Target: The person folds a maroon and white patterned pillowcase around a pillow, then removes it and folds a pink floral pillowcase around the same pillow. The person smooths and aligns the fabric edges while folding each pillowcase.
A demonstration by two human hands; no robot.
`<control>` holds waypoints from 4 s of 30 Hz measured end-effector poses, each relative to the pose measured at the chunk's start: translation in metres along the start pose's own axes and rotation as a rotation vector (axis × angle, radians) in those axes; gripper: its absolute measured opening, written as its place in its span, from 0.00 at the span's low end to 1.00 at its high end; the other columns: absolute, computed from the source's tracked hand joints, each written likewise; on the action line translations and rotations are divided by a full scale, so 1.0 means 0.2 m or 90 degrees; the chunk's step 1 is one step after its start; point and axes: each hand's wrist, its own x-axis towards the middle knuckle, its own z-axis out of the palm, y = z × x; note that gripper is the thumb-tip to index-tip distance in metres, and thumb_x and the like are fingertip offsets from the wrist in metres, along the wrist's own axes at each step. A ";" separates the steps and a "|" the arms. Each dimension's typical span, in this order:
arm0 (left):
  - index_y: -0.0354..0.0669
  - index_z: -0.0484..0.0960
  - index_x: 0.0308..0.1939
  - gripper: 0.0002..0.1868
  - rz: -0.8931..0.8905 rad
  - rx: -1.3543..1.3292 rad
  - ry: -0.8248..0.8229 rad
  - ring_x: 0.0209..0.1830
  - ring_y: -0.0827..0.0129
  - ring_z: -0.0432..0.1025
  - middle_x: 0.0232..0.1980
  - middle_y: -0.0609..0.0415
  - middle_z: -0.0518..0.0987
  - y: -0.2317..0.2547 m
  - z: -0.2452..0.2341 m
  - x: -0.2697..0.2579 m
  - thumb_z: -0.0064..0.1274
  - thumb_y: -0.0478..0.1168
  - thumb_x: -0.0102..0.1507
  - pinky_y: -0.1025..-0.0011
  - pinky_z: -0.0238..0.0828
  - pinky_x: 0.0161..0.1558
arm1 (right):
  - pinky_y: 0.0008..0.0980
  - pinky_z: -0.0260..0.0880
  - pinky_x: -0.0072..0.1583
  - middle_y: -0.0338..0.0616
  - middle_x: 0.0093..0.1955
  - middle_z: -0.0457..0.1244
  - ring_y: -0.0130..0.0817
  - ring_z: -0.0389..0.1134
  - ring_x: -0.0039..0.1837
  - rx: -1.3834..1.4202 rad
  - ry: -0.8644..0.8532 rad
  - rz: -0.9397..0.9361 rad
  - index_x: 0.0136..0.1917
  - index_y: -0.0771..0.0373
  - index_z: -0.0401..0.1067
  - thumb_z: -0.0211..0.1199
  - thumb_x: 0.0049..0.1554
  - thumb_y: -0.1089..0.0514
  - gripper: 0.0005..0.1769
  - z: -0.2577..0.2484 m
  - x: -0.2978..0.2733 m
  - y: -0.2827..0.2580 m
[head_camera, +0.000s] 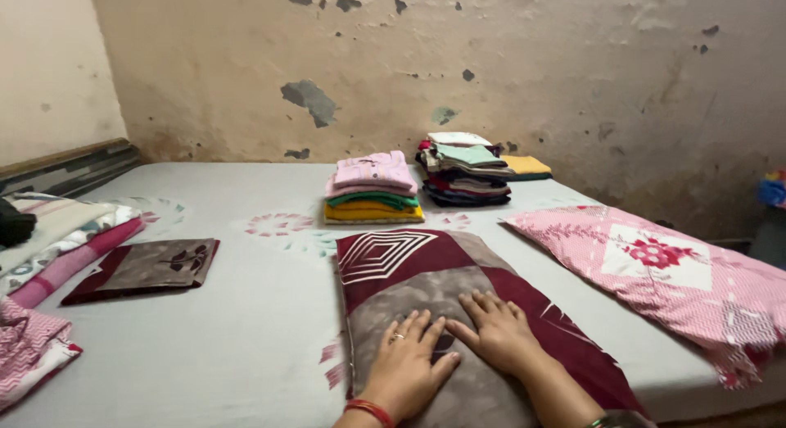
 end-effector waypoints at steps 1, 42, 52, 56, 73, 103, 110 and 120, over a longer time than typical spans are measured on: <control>0.46 0.67 0.72 0.37 0.001 -0.005 -0.017 0.77 0.48 0.50 0.77 0.42 0.60 0.00 0.01 -0.01 0.45 0.63 0.66 0.50 0.38 0.74 | 0.56 0.37 0.78 0.43 0.85 0.41 0.46 0.39 0.84 0.027 0.024 -0.025 0.80 0.45 0.52 0.48 0.58 0.23 0.45 0.03 -0.04 0.00; 0.39 0.80 0.58 0.32 0.056 -0.347 -0.275 0.56 0.59 0.77 0.56 0.43 0.82 0.60 1.03 1.13 0.55 0.60 0.61 0.67 0.73 0.58 | 0.43 0.70 0.64 0.40 0.57 0.70 0.42 0.72 0.60 -0.213 0.313 0.292 0.67 0.44 0.71 0.54 0.62 0.59 0.21 0.02 0.35 1.74; 0.44 0.55 0.77 0.51 -0.374 -0.817 -0.261 0.66 0.47 0.70 0.74 0.43 0.66 0.63 0.83 1.31 0.40 0.76 0.62 0.53 0.71 0.65 | 0.47 0.71 0.58 0.52 0.54 0.71 0.52 0.73 0.57 0.282 0.582 0.304 0.61 0.44 0.79 0.61 0.51 0.60 0.24 -0.67 0.02 1.30; 0.49 0.62 0.72 0.45 -0.447 -0.960 -0.158 0.58 0.46 0.70 0.66 0.43 0.70 0.71 0.60 1.33 0.40 0.75 0.62 0.45 0.72 0.58 | 0.44 0.71 0.58 0.54 0.53 0.71 0.51 0.74 0.57 0.328 0.651 0.212 0.60 0.47 0.80 0.56 0.47 0.68 0.30 -0.78 -0.18 1.04; 0.28 0.79 0.51 0.16 0.035 -1.096 0.366 0.41 0.70 0.77 0.44 0.49 0.80 -0.22 -0.78 0.82 0.42 0.39 0.72 0.69 0.77 0.42 | 0.44 0.71 0.55 0.45 0.51 0.71 0.46 0.71 0.53 0.160 0.878 -0.419 0.59 0.60 0.76 0.54 0.45 0.72 0.29 -0.93 -0.37 -0.46; 0.34 0.81 0.56 0.40 -0.396 0.064 -0.194 0.60 0.50 0.75 0.58 0.37 0.80 -0.27 -0.34 0.09 0.49 0.69 0.62 0.59 0.69 0.64 | 0.50 0.63 0.70 0.69 0.68 0.63 0.61 0.63 0.70 0.227 0.111 0.261 0.72 0.64 0.66 0.50 0.58 0.22 0.48 0.12 0.32 0.70; 0.31 0.63 0.71 0.50 -0.494 0.053 -0.132 0.67 0.43 0.71 0.64 0.30 0.76 -0.27 -0.13 0.10 0.46 0.72 0.63 0.58 0.66 0.68 | 0.43 0.68 0.65 0.63 0.60 0.70 0.55 0.72 0.61 0.514 -0.009 0.265 0.60 0.66 0.79 0.53 0.55 0.21 0.47 0.16 0.31 0.74; 0.39 0.61 0.73 0.49 -0.284 -0.232 0.430 0.65 0.41 0.68 0.63 0.30 0.73 -0.10 0.30 0.35 0.67 0.50 0.53 0.56 0.65 0.64 | 0.40 0.72 0.56 0.53 0.51 0.73 0.44 0.75 0.53 0.308 0.372 -0.097 0.58 0.58 0.79 0.65 0.55 0.46 0.21 -0.57 0.26 0.78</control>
